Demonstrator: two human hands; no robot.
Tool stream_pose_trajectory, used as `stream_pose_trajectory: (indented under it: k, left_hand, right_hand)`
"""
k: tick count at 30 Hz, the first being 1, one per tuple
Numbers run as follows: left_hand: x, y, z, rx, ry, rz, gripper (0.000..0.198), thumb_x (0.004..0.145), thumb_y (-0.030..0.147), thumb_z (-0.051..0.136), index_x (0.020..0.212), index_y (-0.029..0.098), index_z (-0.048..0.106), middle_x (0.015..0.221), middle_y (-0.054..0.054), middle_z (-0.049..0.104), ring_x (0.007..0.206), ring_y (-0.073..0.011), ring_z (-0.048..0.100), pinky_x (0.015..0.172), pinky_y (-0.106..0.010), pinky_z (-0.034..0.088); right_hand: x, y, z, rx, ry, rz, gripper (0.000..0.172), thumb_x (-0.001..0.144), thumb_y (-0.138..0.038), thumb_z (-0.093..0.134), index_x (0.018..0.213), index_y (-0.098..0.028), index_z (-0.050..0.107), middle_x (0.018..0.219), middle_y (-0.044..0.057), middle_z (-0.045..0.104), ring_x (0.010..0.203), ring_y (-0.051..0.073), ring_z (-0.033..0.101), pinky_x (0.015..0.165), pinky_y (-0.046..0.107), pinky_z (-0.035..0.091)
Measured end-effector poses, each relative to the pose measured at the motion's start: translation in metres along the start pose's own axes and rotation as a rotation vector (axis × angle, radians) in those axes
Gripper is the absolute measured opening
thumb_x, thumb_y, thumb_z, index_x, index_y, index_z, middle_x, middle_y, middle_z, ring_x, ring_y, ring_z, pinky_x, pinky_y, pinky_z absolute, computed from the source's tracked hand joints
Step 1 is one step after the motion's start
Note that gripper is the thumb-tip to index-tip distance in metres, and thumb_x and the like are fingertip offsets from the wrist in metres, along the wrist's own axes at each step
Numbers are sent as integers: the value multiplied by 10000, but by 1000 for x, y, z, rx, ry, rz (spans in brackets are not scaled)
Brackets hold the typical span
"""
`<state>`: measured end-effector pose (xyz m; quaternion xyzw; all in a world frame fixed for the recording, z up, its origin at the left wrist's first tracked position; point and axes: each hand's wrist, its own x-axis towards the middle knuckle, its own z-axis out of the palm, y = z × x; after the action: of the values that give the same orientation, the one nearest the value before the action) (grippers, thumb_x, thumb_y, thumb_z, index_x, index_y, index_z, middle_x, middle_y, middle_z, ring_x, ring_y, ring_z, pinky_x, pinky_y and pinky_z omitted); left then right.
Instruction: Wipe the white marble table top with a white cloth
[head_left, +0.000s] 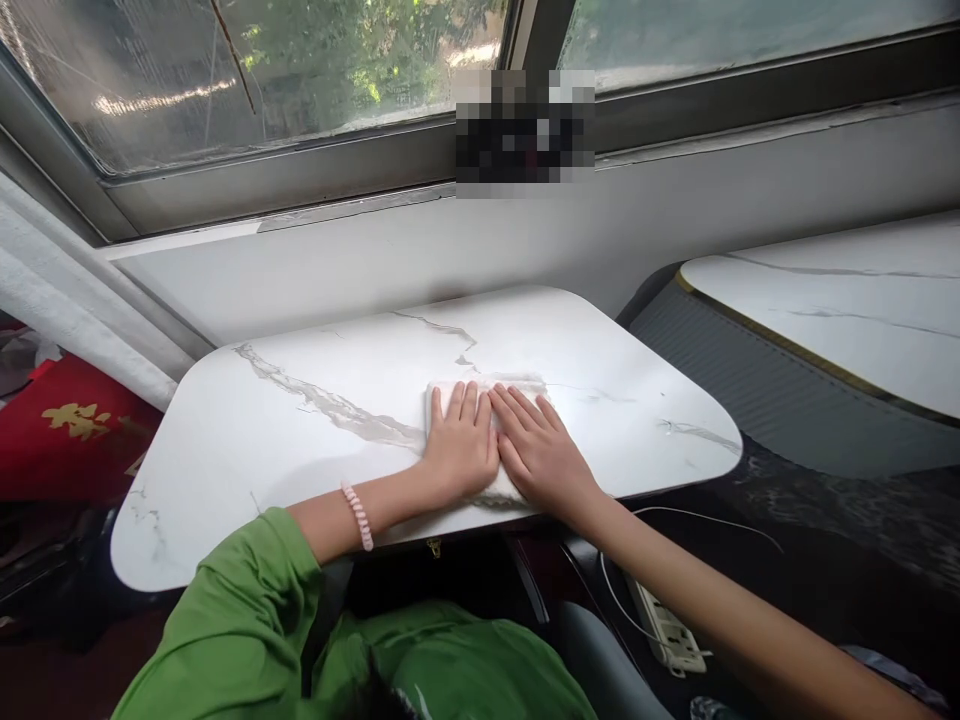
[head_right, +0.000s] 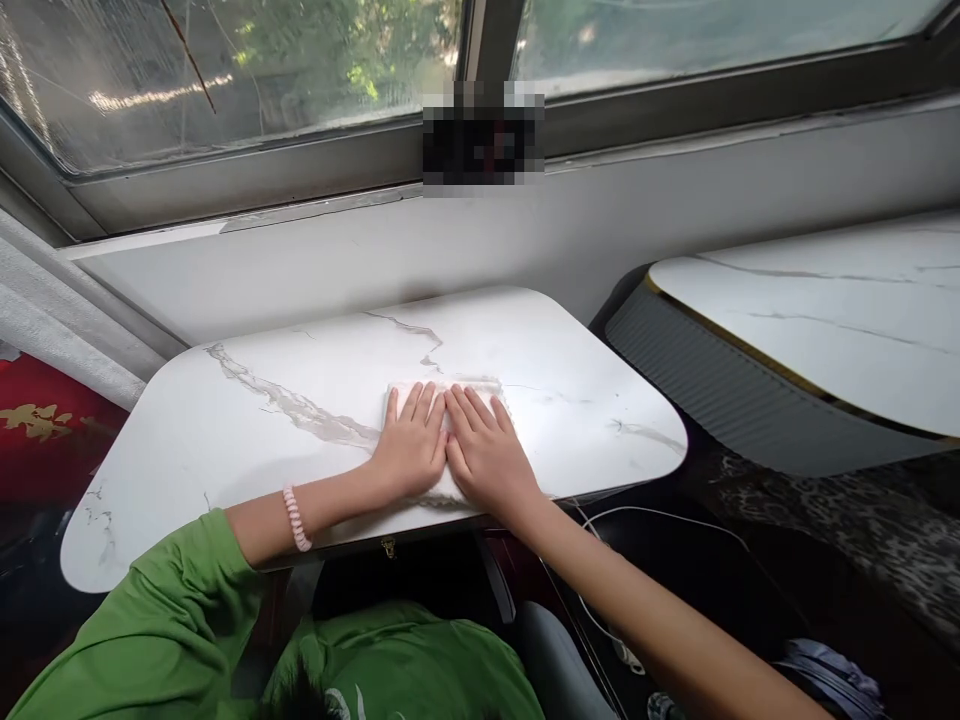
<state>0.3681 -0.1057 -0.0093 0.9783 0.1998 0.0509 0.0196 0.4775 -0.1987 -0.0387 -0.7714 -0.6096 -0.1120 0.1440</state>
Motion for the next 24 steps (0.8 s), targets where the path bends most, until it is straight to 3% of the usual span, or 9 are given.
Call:
stream_pose_trajectory:
  k: [5,11,16,24]
  left_hand:
    - [-27,4,-9,28,-56,-3,546,992,304,217,1466,41,287,1554,-165,236,1450,-299,159,1154,-605,115]
    - [-31,-18,-11,54,-73,-1,547,986,303,251,1468,48,287,1550,-166,246,1450,-296,160,1160,-582,115]
    - [-4,-50,-9,-9,-79,-109,537,981,279,238,1475,73,283,1561,-125,243,1454,-252,162,1179,-535,91]
    - [65,-114,1,-66,63,-247,497,974,253,223,1436,134,362,1535,-85,326,1433,-208,237,1183,-509,114]
  right_hand:
    - [-15,-19,-7,28,12,-25,556,904,-218,289,1428,-72,405,1473,134,435,1394,251,335,1135,482,272]
    - [2,-35,-5,48,-53,-10,557,907,-222,280,1427,-66,402,1496,130,402,1415,245,287,1160,481,211]
    - [46,-36,12,67,-96,62,555,919,-239,271,1445,-103,381,1547,124,306,1452,271,165,1162,535,140]
    - [145,-20,50,133,-75,28,558,912,-236,263,1433,-88,393,1519,157,352,1422,286,262,1146,547,162]
